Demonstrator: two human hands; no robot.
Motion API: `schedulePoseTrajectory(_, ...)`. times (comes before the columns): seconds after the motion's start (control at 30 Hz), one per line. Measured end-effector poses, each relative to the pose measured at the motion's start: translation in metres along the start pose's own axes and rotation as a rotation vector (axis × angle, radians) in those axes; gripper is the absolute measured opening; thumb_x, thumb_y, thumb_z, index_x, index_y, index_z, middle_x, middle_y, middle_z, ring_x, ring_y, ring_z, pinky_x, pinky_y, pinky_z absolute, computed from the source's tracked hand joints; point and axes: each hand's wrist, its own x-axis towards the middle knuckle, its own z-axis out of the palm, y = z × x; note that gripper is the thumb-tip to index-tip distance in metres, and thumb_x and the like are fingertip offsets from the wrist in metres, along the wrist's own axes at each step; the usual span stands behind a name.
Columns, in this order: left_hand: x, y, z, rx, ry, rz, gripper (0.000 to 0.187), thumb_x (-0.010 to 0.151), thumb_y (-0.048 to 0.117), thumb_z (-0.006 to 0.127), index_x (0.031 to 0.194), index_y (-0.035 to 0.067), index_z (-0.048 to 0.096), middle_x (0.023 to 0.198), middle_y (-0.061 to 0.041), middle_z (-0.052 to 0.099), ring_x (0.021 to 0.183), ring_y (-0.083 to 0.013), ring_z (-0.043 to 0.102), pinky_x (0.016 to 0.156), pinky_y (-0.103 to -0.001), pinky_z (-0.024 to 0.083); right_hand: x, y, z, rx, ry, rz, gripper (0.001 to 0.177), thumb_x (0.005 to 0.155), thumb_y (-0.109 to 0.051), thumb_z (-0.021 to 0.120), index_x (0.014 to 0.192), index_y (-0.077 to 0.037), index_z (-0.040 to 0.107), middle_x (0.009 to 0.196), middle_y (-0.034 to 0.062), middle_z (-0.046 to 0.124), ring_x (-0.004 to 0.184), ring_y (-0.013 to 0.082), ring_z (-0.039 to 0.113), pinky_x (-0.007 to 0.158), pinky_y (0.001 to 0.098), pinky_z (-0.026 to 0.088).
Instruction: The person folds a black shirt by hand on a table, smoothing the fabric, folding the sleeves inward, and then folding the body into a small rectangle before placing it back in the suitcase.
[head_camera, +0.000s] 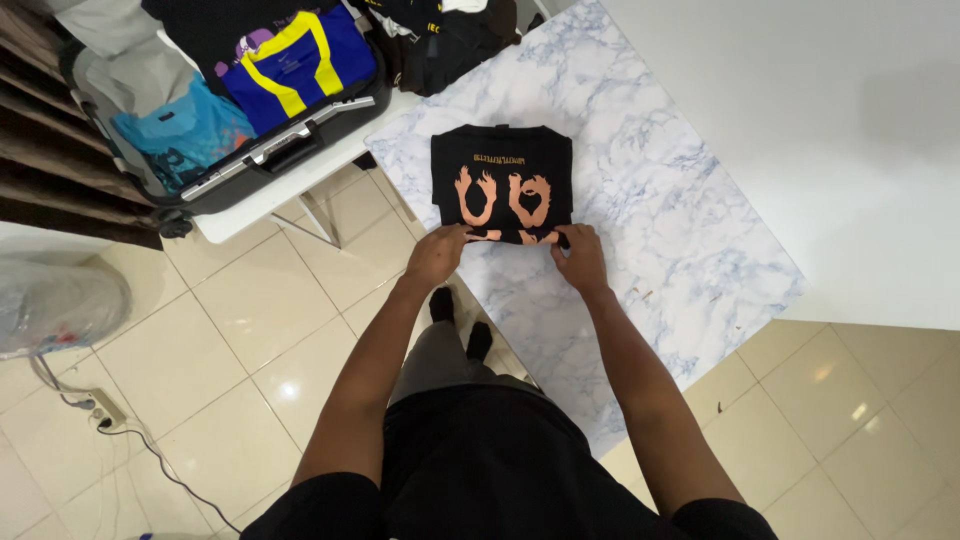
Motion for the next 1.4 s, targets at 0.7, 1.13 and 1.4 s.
schedulePoseTrajectory(0.7,0.116,-0.041,-0.042,-0.669,-0.229,-0.505,0.04,0.08,0.026,0.086,0.108,0.003,0.071,0.092,-0.003,0.075,0.083,-0.0121,0.068,0.077,-0.03,0.054,0.117,0.011,0.012,0.235,0.052,0.349,0.032,0.11,-0.037,0.049,0.117,-0.006,0.048,0.084,0.0166,0.073,0.076,0.0385,0.071,0.067,0.0478,0.053)
schedulePoseTrajectory(1.13,0.153,-0.082,-0.006,-0.266,-0.073,-0.349,0.033,0.103,0.034,0.063,0.098,0.002,0.058,0.081,-0.022,0.067,0.082,-0.0434,0.063,0.07,-0.048,0.049,0.164,0.031,0.04,0.021,0.008,0.534,0.037,0.107,-0.042,0.053,0.118,-0.006,0.053,0.084,0.0229,0.072,0.081,0.0454,0.069,0.07,0.0526,0.052)
schedulePoseTrajectory(1.4,0.168,-0.05,-0.009,-0.173,0.021,-0.554,0.051,0.095,0.042,0.067,0.13,0.006,0.059,0.096,-0.019,0.073,0.094,-0.0398,0.07,0.082,-0.048,0.054,0.169,0.003,0.034,-0.059,0.115,0.548,0.039,0.104,-0.039,0.056,0.124,-0.005,0.056,0.098,0.019,0.073,0.094,0.04,0.07,0.086,0.0528,0.05)
